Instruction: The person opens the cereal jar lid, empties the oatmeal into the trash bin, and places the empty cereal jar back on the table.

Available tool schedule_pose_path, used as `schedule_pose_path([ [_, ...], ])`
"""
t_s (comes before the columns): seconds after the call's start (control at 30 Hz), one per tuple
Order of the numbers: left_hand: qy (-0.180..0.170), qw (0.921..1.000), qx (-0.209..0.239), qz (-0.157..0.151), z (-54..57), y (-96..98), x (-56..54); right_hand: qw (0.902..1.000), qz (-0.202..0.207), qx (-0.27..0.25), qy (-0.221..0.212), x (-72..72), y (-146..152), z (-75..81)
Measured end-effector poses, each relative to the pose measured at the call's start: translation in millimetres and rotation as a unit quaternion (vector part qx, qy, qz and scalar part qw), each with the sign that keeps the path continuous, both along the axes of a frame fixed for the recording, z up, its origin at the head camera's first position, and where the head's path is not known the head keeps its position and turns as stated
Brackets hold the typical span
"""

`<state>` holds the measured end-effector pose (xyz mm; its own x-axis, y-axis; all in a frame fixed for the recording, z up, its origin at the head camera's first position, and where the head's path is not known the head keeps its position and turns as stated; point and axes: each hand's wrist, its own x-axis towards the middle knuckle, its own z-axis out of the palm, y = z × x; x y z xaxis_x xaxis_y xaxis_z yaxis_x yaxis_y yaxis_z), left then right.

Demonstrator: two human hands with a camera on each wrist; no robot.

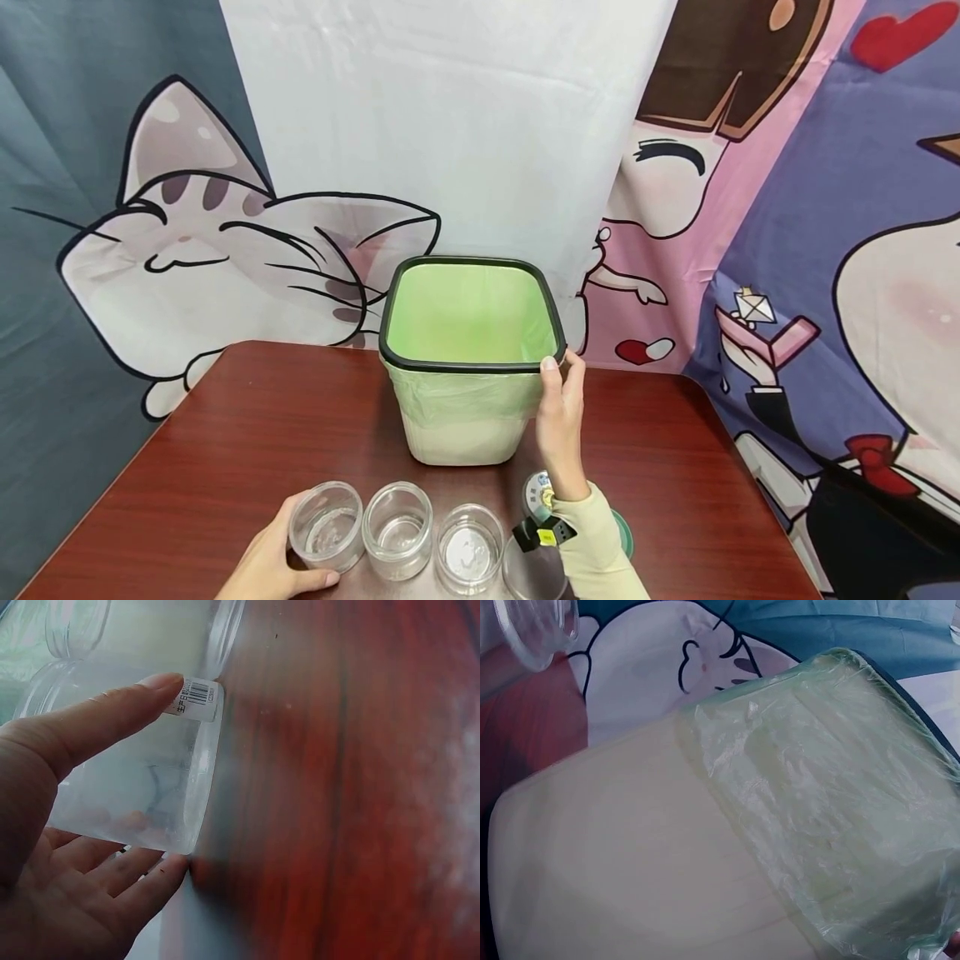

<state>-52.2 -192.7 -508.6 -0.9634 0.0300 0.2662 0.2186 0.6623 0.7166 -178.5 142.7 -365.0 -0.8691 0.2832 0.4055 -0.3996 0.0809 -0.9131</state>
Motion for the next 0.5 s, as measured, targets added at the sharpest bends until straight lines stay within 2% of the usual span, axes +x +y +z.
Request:
schedule_pose_path([
  [0.13,-0.022,0.9997,0.006,0.007,2.4,0.2,1.2,0.9998,0.004,0.007,-0.017,-0.2,1,0.5],
  [0.3,-0.046,0.9987,0.012,0.017,4.4,1.7,2.2,0.9970,0.025,0.029,-0.068,1.8,7,1.0],
  [0.4,-0.071,0.9971,0.024,0.012,5.3,1.4,3.5,0.9946,0.042,0.039,-0.087,3.8,12,0.2],
  [0.5,-0.060,0.9978,0.023,-0.018,6.1,-1.0,4.4,0.9936,0.050,0.039,-0.093,6.0,21,-0.1],
])
